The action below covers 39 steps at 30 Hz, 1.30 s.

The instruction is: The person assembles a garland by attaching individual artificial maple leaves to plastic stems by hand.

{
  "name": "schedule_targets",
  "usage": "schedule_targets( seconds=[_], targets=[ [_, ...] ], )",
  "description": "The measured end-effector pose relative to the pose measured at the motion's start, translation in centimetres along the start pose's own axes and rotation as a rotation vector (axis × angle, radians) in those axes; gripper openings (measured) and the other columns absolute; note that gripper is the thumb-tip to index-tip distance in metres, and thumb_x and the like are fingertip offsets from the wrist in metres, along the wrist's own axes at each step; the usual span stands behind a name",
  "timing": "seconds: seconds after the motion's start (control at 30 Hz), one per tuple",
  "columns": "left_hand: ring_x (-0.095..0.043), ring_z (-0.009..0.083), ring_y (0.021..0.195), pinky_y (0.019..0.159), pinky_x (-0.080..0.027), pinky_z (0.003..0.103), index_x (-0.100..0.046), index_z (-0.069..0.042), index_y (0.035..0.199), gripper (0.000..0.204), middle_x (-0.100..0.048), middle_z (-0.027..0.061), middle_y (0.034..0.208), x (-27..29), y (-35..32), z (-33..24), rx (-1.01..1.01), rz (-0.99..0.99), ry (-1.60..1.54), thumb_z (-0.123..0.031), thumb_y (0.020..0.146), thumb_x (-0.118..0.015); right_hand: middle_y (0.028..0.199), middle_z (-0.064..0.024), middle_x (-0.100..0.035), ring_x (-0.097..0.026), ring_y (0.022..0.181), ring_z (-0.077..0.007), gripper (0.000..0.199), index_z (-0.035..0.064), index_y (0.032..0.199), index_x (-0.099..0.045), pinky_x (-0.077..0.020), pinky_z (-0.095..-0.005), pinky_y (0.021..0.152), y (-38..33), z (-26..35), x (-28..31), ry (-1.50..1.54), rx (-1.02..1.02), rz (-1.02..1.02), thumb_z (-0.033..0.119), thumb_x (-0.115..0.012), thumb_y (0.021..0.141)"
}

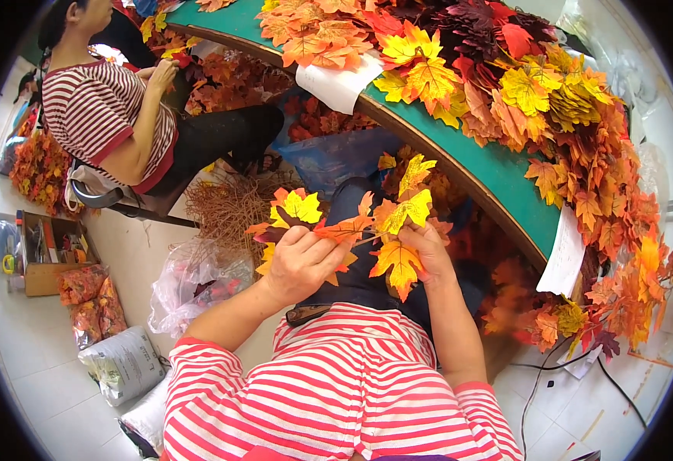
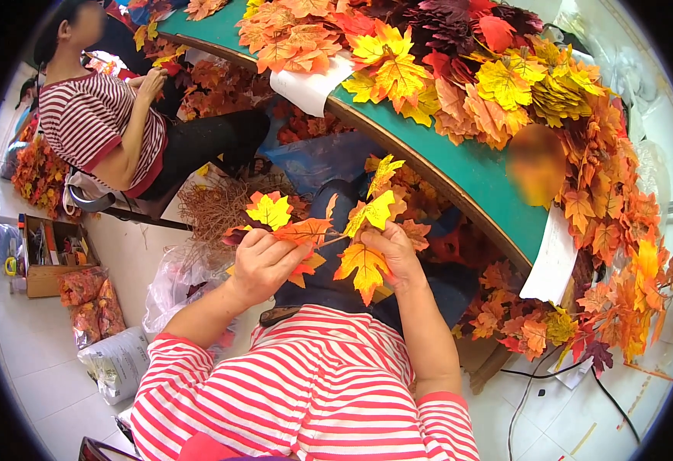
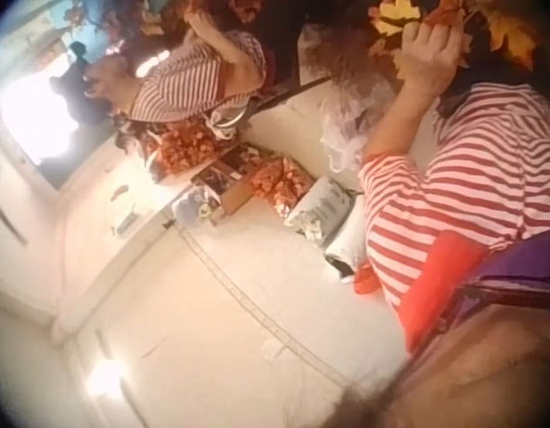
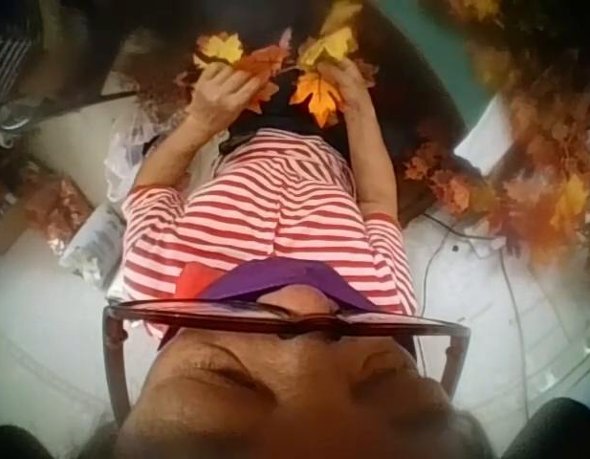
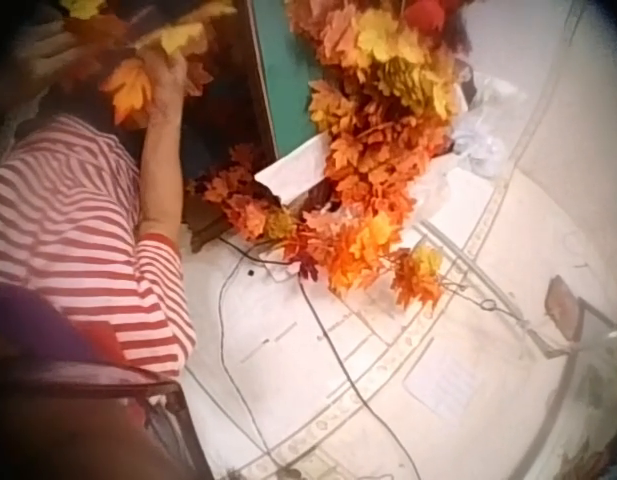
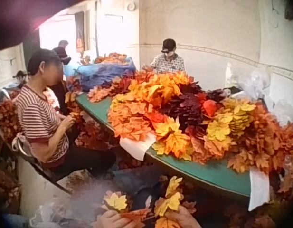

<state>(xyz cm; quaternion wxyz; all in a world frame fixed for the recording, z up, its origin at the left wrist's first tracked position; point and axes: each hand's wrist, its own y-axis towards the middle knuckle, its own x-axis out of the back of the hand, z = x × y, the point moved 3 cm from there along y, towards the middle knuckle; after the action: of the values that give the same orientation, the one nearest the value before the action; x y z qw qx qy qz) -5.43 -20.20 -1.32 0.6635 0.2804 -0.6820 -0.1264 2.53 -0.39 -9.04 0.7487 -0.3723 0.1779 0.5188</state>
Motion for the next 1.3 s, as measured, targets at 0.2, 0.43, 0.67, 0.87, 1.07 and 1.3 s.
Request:
schedule_targets(
  seconds=[0.2, 0.43, 0.67, 0.87, 1.07, 1.3],
  targets=[
    [-0.051, 0.0135, 0.065, 0.062, -0.037, 0.029, -0.065, -0.007, 0.094, 0.029, -0.054, -0.0006, 0.073, -0.8, -0.8, 0.6, 0.037, 0.000, -0.004, -0.012, 0.066, -0.061, 0.092, -0.0083, -0.063, -0.062, 0.084, -0.0165, 0.026, 0.0005, 0.107, -0.057, -0.0498, -0.0277, 0.078, -0.2, -0.1, 0.2, 0.003, -0.030, 0.047, 0.002, -0.060, 0.081],
    [-0.053, 0.0152, 0.065, 0.062, -0.038, 0.030, -0.065, -0.009, 0.088, 0.020, -0.056, 0.0001, 0.072, -1.7, -1.0, 1.3, 0.134, 0.001, -0.022, -0.010, 0.068, -0.064, 0.095, -0.0088, -0.063, -0.062, 0.088, -0.0161, 0.029, 0.0005, 0.108, -0.057, -0.0488, -0.0270, 0.082, -0.3, -0.3, 0.5, 0.035, -0.062, 0.107, -0.002, -0.062, 0.079],
    [-0.055, 0.0180, 0.062, 0.060, -0.038, 0.031, -0.067, -0.009, 0.085, 0.015, -0.060, 0.0024, 0.069, -2.3, -1.4, 1.5, 0.257, 0.008, -0.152, -0.010, 0.071, -0.070, 0.097, -0.0076, -0.064, -0.062, 0.087, -0.0130, 0.027, 0.0008, 0.104, -0.058, -0.0492, -0.0236, 0.080, 0.1, -0.6, 0.8, -0.117, -0.026, 0.043, -0.005, -0.062, 0.079],
    [-0.062, 0.0254, 0.072, 0.065, -0.046, 0.035, -0.069, -0.007, 0.087, 0.015, -0.065, 0.0102, 0.077, -3.3, -2.3, 1.6, 0.601, 0.272, -0.584, -0.018, 0.078, -0.065, 0.092, -0.0024, -0.061, -0.058, 0.083, -0.0075, 0.022, 0.0029, 0.099, -0.055, -0.0473, -0.0203, 0.075, 0.5, -1.2, 1.1, -0.306, 0.052, 0.018, -0.002, -0.064, 0.080],
    [-0.061, 0.0247, 0.068, 0.063, -0.043, 0.036, -0.070, -0.009, 0.089, 0.016, -0.064, 0.0081, 0.073, -3.9, -2.4, 0.0, 0.487, 0.296, -0.503, -0.020, 0.078, -0.065, 0.091, -0.0029, -0.060, -0.061, 0.079, -0.0100, 0.021, 0.0018, 0.104, -0.055, -0.0495, -0.0216, 0.071, 1.2, -2.2, 1.4, -0.240, -0.049, 0.015, 0.005, -0.061, 0.084],
    [-0.053, 0.0171, 0.062, 0.063, -0.038, 0.032, -0.069, -0.009, 0.090, 0.019, -0.055, 0.0017, 0.064, -3.8, -1.8, -2.4, 0.225, 0.133, -0.217, -0.016, 0.073, -0.067, 0.088, -0.0008, -0.062, -0.060, 0.078, -0.0084, 0.022, 0.0034, 0.103, -0.059, -0.0493, -0.0244, 0.073, 1.4, -2.3, 1.8, -0.125, -0.069, -0.135, 0.020, -0.057, 0.089]
  ],
)
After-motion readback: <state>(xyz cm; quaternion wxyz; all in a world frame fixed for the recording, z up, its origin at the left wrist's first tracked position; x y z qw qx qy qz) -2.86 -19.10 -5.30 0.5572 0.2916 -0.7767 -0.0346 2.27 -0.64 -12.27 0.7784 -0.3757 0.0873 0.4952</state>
